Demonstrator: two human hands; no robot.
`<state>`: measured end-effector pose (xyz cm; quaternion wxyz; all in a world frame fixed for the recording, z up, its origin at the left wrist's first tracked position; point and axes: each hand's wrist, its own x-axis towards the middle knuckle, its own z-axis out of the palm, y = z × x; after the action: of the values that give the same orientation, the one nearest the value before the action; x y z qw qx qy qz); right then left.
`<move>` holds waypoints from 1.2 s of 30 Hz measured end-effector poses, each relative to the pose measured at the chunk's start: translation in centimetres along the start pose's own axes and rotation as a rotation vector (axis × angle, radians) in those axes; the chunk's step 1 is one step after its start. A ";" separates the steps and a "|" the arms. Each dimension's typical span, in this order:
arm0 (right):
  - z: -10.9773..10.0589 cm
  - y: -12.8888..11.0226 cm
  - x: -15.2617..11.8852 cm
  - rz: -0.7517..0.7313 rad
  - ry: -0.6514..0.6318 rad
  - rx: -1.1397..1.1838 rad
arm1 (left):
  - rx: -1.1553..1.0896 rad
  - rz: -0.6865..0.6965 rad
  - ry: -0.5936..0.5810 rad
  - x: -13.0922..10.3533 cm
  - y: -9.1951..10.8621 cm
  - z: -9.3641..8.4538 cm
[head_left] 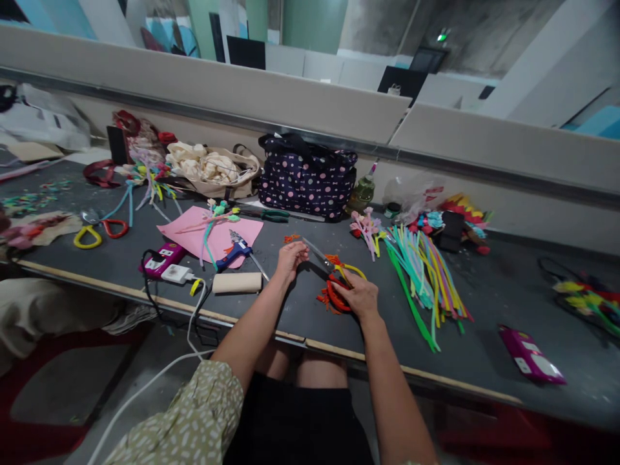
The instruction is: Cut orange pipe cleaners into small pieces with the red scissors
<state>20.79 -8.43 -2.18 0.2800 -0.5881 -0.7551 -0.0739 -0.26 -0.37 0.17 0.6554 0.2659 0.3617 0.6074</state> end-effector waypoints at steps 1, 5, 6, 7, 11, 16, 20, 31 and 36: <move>0.0 0.0 0.0 -0.002 -0.001 0.000 | -0.002 0.002 -0.001 0.0 0.0 0.0; 0.1 0.1 0.0 -0.005 -0.014 -0.005 | -0.003 0.010 -0.008 0.1 0.0 -0.1; 0.1 0.1 0.1 -0.008 -0.020 -0.003 | -0.002 0.011 -0.008 0.1 -0.1 -0.2; 0.1 0.1 0.1 -0.010 -0.024 0.002 | 0.000 0.011 -0.005 0.2 -0.1 -0.2; -0.3 -0.3 0.2 0.037 0.035 0.013 | 0.003 0.003 0.020 0.3 -0.2 -0.3; -0.8 -0.9 0.3 0.124 0.027 0.036 | 0.001 0.004 0.014 0.2 -0.1 -0.3; -0.7 -0.7 0.3 0.116 0.015 0.025 | -0.002 -0.002 0.019 0.2 0.1 -0.1; -0.5 -0.6 0.2 0.083 0.026 0.048 | -0.043 0.016 -0.031 0.5 -0.1 -0.3; -0.3 -0.4 0.2 0.067 0.005 0.058 | -0.088 0.004 -0.047 0.5 -0.2 -0.3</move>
<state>20.51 -8.55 -1.72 0.3010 -0.6047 -0.7361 -0.0442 -0.42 0.08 -0.23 0.6734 0.2519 0.3186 0.6177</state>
